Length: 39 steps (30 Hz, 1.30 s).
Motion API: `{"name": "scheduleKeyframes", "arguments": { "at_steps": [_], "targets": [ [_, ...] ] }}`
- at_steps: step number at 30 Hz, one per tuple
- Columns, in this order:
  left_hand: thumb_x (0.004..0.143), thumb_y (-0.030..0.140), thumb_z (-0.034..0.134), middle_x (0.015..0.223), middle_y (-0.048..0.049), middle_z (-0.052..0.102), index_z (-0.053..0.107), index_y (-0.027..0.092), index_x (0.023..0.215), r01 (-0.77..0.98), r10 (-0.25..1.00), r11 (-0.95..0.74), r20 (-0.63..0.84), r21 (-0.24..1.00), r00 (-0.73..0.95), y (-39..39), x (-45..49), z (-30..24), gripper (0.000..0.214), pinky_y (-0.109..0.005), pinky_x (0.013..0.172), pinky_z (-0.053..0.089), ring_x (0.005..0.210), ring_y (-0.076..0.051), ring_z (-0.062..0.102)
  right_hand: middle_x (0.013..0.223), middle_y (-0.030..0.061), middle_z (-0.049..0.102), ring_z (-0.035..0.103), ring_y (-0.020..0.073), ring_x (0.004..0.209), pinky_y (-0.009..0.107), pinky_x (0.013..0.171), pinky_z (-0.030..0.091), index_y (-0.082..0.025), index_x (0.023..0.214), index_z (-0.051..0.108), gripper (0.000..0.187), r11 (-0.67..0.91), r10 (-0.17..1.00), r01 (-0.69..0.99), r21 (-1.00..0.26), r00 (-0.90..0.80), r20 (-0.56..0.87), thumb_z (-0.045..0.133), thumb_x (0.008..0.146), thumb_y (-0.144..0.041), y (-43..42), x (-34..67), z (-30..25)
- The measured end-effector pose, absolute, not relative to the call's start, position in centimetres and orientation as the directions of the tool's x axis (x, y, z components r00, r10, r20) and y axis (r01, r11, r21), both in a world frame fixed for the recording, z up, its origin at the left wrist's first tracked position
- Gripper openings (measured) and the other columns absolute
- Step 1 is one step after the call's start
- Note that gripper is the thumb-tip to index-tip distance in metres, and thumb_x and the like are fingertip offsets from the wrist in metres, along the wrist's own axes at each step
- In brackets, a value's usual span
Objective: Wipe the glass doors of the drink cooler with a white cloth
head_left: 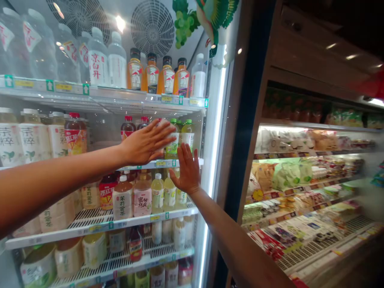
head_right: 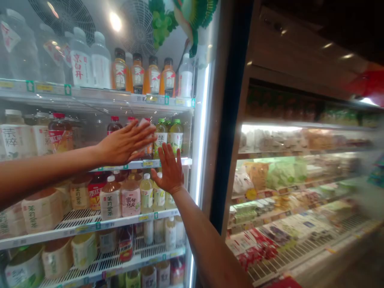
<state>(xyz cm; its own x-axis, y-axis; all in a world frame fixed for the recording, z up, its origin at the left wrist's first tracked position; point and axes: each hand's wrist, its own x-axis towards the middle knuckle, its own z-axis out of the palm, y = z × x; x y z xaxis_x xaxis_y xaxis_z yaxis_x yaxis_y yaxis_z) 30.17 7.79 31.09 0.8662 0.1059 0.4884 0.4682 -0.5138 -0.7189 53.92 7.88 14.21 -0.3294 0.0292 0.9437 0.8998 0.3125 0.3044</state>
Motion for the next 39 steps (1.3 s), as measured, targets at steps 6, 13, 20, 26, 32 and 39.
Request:
{"name": "scheduleKeyframes", "arguments": {
  "at_steps": [6,13,20,26,32,39],
  "targets": [
    [0.104,0.05,0.027,0.175,-0.0142,0.006,0.019,0.012,0.162,0.735,0.098,-0.419,0.778,-0.534,0.621,8.1,30.6,34.4,0.071,-0.064,0.129,-0.003,0.162,-0.032,-0.005,0.175,0.0122,0.013,0.013,0.0291,0.162,0.062,0.13,0.019,-0.016,0.167,-0.005,0.09,0.328,0.011,0.892,0.31,-0.332,0.943,0.046,0.099,-0.045,7.9,53.8,14.2],
    [0.103,0.043,0.031,0.172,-0.0032,0.028,0.037,0.023,0.157,0.427,0.096,-0.51,0.444,-0.747,0.891,8.2,34.4,34.3,0.057,-0.051,0.133,0.004,0.162,-0.021,0.014,0.174,0.0136,0.015,0.015,0.0295,0.161,0.063,0.13,0.021,-0.015,0.166,-0.007,0.091,0.313,0.019,0.903,0.296,-0.317,0.948,0.046,0.099,-0.045,7.9,53.8,14.1],
    [0.103,0.039,0.032,0.172,-0.001,0.026,0.037,0.024,0.157,0.345,0.141,-0.508,0.318,-0.789,0.937,7.9,36.2,35.2,0.056,-0.051,0.133,0.002,0.162,-0.02,0.01,0.173,0.015,0.019,0.015,0.0298,0.162,0.063,0.129,0.021,-0.013,0.166,-0.005,0.091,0.335,-0.003,0.893,0.301,-0.318,0.948,0.047,0.099,-0.045,8.0,53.8,14.2],
    [0.104,0.039,0.028,0.174,-0.0092,0.017,0.031,0.015,0.159,0.589,0.137,-0.462,0.603,-0.663,0.786,7.3,36.0,34.4,0.06,-0.058,0.13,-0.003,0.162,-0.028,0.004,0.173,0.0147,0.02,0.014,0.0304,0.162,0.062,0.13,0.019,-0.014,0.166,-0.009,0.093,0.294,0.044,0.904,0.311,-0.338,0.94,0.046,0.098,-0.046,7.8,54.0,14.2],
    [0.103,0.038,0.033,0.17,0.0059,0.031,0.041,0.034,0.155,0.452,0.205,-0.569,0.414,-0.687,0.887,6.3,27.7,28.1,0.053,-0.047,0.134,0.013,0.16,-0.017,0.02,0.173,0.0121,0.021,0.019,0.0318,0.161,0.065,0.128,0.018,-0.022,0.167,-0.005,0.088,0.308,0.08,0.905,0.295,-0.334,0.939,0.045,0.099,-0.046,8.1,54.2,14.0],
    [0.104,0.035,0.029,0.176,-0.009,-0.001,0.007,0.018,0.165,0.746,0.173,-0.415,0.76,-0.521,0.627,4.6,16.4,24.8,0.067,-0.067,0.129,-0.005,0.161,-0.029,-0.013,0.176,0.0096,0.008,0.01,0.0348,0.162,0.069,0.127,0.014,-0.025,0.168,0.0,0.088,0.336,0.07,0.89,0.308,-0.35,0.934,0.05,0.097,-0.043,7.8,54.0,13.9]
  ]
}}
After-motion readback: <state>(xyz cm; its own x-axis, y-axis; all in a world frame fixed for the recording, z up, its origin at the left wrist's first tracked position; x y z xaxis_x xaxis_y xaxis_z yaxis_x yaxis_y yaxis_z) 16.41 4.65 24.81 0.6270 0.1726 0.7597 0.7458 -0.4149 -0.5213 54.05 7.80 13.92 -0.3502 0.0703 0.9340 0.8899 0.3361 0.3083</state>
